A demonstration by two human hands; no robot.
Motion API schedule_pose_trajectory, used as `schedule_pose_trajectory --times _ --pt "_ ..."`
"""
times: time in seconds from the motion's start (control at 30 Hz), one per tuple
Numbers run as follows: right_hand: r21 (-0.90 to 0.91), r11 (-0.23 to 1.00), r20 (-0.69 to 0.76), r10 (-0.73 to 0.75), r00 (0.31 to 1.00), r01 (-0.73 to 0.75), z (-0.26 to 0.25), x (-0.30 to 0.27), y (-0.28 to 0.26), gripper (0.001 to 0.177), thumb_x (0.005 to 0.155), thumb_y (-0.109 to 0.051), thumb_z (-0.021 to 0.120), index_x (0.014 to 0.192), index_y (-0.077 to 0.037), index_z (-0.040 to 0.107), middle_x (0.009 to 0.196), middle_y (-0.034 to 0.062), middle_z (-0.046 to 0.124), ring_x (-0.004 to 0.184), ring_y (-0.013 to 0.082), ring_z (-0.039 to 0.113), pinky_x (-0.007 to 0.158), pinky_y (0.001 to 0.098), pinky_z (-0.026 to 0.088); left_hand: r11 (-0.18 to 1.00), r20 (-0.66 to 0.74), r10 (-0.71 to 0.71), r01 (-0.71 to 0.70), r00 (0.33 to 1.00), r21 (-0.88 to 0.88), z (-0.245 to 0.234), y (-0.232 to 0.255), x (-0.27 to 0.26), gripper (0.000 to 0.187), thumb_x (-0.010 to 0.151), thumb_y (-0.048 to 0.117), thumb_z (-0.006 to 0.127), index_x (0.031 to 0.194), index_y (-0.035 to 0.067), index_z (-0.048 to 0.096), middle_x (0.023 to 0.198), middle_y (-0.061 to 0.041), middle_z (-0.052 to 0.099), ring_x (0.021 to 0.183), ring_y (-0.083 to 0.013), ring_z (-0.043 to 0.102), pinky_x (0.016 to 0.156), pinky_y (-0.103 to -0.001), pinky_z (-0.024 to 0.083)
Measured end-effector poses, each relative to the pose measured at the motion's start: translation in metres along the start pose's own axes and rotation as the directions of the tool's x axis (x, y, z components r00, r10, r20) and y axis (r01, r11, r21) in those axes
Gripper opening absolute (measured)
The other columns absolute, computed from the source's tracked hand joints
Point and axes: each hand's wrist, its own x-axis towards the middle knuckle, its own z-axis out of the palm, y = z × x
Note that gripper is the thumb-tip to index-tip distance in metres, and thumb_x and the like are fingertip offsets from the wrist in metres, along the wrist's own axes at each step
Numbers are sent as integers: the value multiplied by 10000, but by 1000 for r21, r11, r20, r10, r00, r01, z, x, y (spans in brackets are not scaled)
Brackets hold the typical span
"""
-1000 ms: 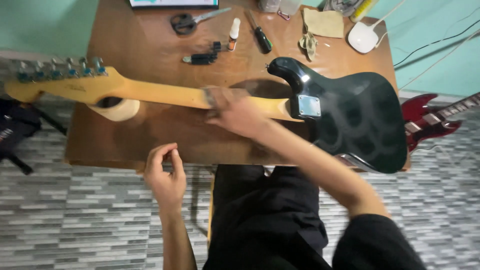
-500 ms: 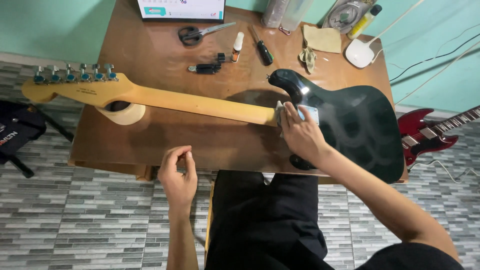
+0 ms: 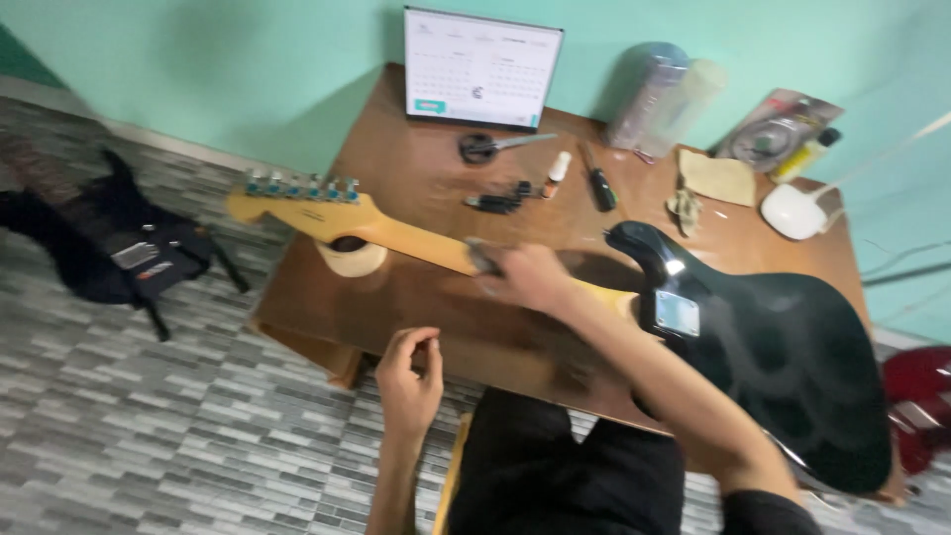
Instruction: The person cleans the back of a black electric guitar using a cloth. They wipe the body and neck of the instrument while it rests on a wooden table, moving the cloth back and forth to remove dust or smudges.
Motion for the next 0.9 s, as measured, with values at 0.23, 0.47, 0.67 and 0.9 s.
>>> schedule_pose_trajectory --times 0.23,0.47,0.67,0.9 --pt "89 993 -166 -66 984 81 74 138 -99 819 1035 -504 459 1552 95 251 1586 355 338 1350 527 497 982 602 515 997 36 -76 77 996 -17 -26 14 4 168 996 190 598 1025 90 730 941 -45 729 808 -178 690 742 -305 552" --pt "-428 898 -323 -260 910 104 107 113 -82 637 912 -211 591 1487 41 486 1473 289 557 1348 365 592 1081 421 490 997 -7 -54 54 999 47 -23 -13 -1 113 978 89 648 1032 83 747 886 -104 704 799 -337 719 674 -378 597" --pt "80 995 -172 78 982 -65 89 155 -83 769 952 -629 556 1457 -51 514 1181 237 736 957 467 739 807 566 606 998 -18 -11 9 1000 -68 -16 -5 -4 154 977 41 634 1056 86 758 866 -109 699 722 -339 719 624 -373 605" --pt "-505 849 -580 -467 667 155 117 111 -61 426 939 -223 649 1342 -87 665 1323 220 672 1108 330 731 917 400 587 1000 16 -25 25 1000 -7 -21 -6 -3 130 973 41 634 1056 58 733 909 -103 702 795 -339 721 639 -353 602"
